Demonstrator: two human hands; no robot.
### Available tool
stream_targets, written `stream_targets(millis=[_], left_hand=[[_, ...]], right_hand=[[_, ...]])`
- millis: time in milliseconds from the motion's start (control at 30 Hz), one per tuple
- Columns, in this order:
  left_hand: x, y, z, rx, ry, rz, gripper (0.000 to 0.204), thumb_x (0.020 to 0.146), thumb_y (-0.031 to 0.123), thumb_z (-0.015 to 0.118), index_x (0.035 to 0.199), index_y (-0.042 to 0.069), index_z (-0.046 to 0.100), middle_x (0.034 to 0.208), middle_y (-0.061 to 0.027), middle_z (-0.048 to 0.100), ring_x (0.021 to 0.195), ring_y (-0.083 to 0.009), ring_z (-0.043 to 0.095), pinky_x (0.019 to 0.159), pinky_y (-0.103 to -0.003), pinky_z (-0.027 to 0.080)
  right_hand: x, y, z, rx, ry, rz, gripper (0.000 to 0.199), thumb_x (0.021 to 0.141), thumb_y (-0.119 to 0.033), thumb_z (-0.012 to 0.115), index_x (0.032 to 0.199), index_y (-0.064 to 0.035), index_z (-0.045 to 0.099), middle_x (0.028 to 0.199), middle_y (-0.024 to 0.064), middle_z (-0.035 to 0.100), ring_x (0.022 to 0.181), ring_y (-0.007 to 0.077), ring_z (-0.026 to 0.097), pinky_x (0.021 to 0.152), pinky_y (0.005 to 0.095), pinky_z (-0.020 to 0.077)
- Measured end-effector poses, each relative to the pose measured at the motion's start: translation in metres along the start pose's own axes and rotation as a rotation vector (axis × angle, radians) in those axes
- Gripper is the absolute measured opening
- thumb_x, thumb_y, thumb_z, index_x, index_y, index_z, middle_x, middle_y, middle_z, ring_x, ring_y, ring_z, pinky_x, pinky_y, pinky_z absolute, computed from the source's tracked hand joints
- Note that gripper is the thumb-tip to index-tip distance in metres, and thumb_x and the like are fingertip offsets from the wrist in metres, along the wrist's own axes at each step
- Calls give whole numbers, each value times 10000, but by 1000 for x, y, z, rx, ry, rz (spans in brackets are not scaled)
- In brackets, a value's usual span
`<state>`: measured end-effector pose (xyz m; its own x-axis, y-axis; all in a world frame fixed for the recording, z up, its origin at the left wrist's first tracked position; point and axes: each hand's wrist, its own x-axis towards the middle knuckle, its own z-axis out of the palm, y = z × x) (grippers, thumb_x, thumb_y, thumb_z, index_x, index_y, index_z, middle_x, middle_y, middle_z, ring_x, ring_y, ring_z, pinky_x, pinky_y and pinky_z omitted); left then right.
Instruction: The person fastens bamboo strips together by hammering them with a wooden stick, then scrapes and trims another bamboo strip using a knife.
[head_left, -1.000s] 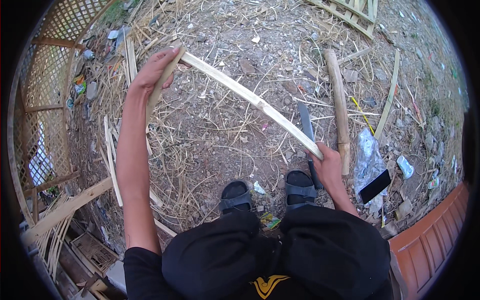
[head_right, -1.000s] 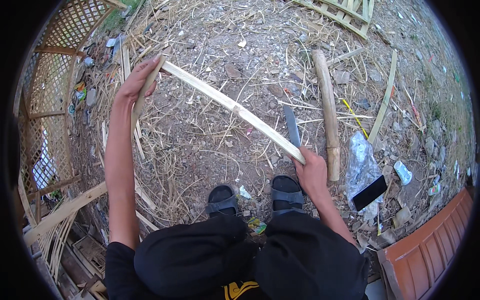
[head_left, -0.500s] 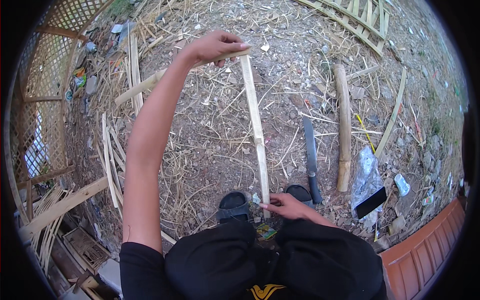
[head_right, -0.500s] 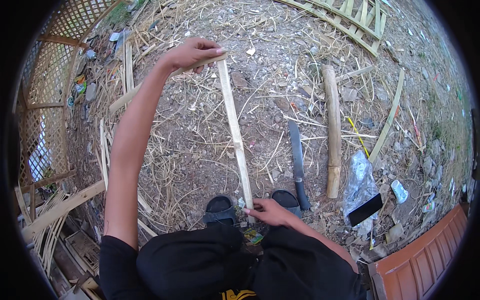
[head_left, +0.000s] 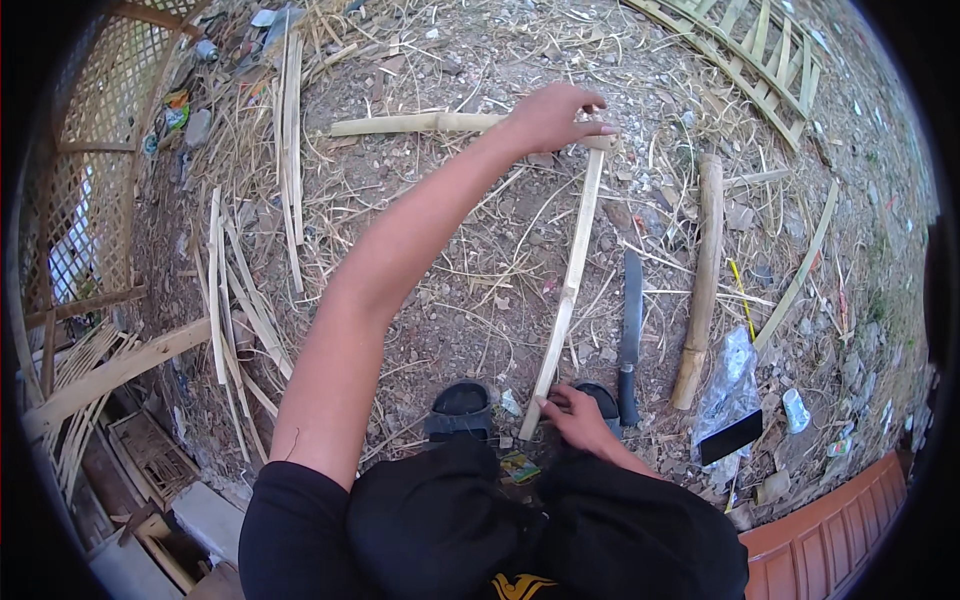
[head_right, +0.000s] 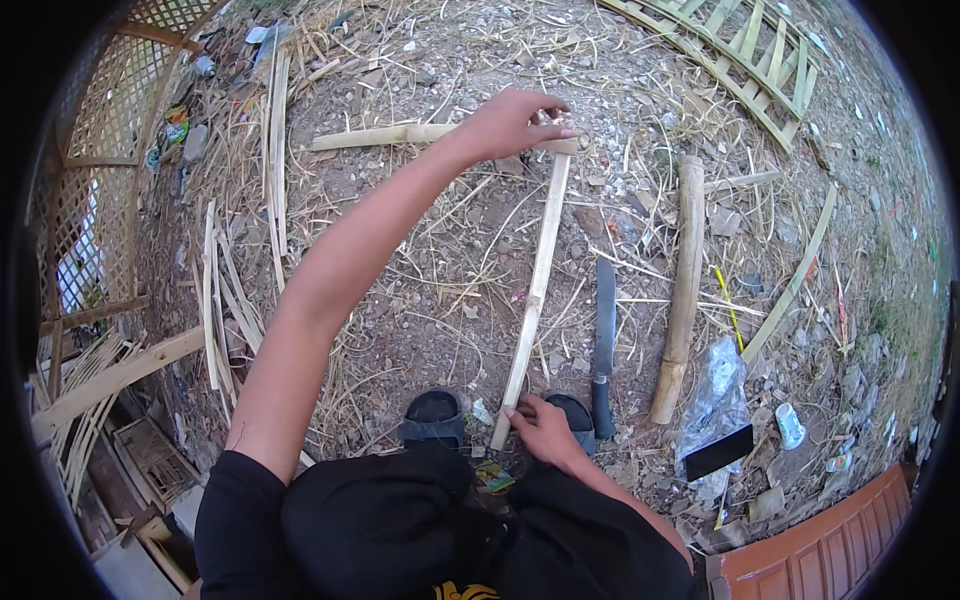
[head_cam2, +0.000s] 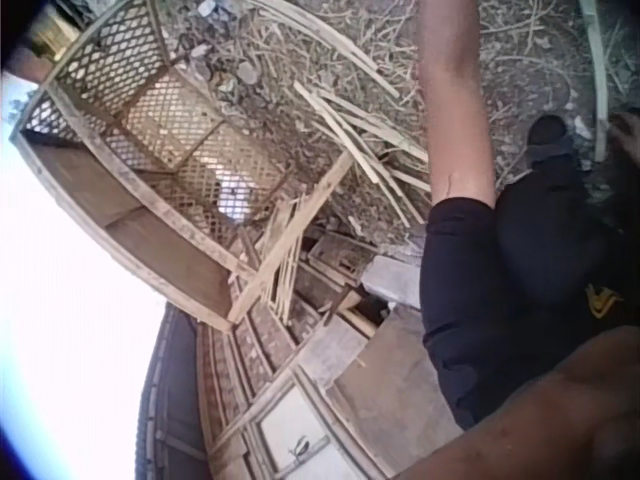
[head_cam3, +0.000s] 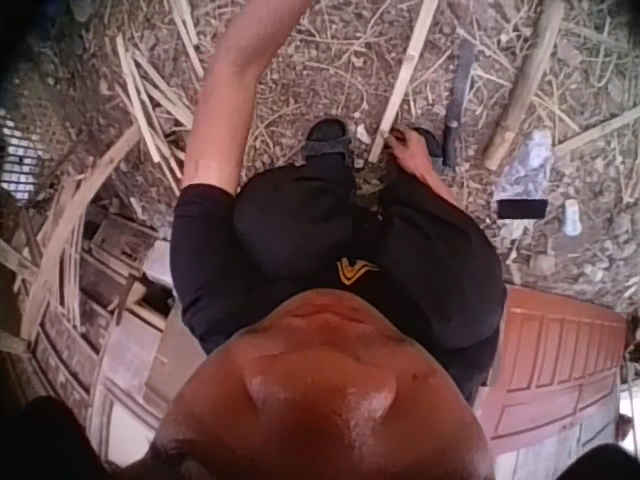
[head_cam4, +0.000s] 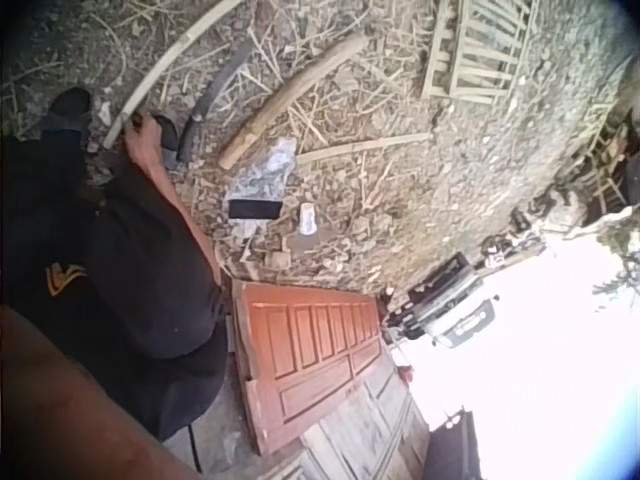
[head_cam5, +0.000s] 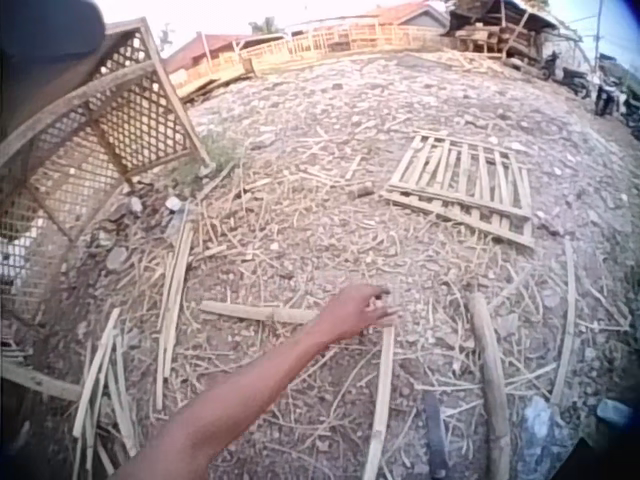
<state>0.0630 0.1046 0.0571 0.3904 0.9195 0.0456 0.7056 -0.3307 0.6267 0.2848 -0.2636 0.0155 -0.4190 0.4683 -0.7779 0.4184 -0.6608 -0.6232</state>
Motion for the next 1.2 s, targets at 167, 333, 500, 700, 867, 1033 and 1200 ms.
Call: stream_targets(millis=[167,333,500,700,867,1033,1200], left_hand=[[-78,-29,2,-142,508,-52,314,967,266,669,1197,54,696,1126,-141,724,1023,-265,687,913,-368,522],[-203,-58,-8,-261,801,-476,215,966,154,648,1118,15,709,949,-107,739,820,-171,685,759,-321,533],[-279,-65,-3,-311,891,-625,212,973,149,644,1134,22,696,898,-77,711,763,-122,655,700,-290,519],[-280,-7,16,-1120,756,-729,416,1050,374,503,1308,52,560,986,-94,668,841,-178,694,713,-299,541],[-234,77,48,-1887,413,-638,839,991,709,293,1484,34,363,1306,-226,566,1135,-331,639,967,-452,510],[-230,73,22,-2215,548,-428,1063,901,854,167,1588,43,201,1586,-238,316,1431,-396,387,1192,-495,307],[-241,79,-32,-1366,771,-241,804,1041,633,130,1585,48,222,1627,-152,284,1495,-346,299,1243,-456,192]], right_hand=[[-17,-18,-22,-324,303,-206,307,1001,-121,603,1277,11,623,1122,204,725,1037,284,722,825,369,585],[-32,-49,-40,91,307,-139,416,954,185,413,1262,17,638,1361,185,605,1258,246,607,981,311,550],[-27,-51,-93,-262,464,-419,607,895,233,361,1385,-57,572,1546,186,430,1456,287,389,1218,380,283],[-25,-154,-81,-441,483,-593,607,896,83,490,1478,-93,472,1614,200,313,1506,342,293,1202,435,295],[10,-197,-7,-640,168,-936,552,983,-299,596,1485,-116,458,1575,221,366,1486,399,304,1196,558,267],[90,-214,-4,-991,243,-1126,540,1022,-414,493,1507,-177,459,1572,214,378,1473,404,326,1218,555,204],[111,-214,-34,-154,268,-568,710,1043,-596,358,1556,-105,357,1575,212,375,1417,390,401,1177,534,292]])
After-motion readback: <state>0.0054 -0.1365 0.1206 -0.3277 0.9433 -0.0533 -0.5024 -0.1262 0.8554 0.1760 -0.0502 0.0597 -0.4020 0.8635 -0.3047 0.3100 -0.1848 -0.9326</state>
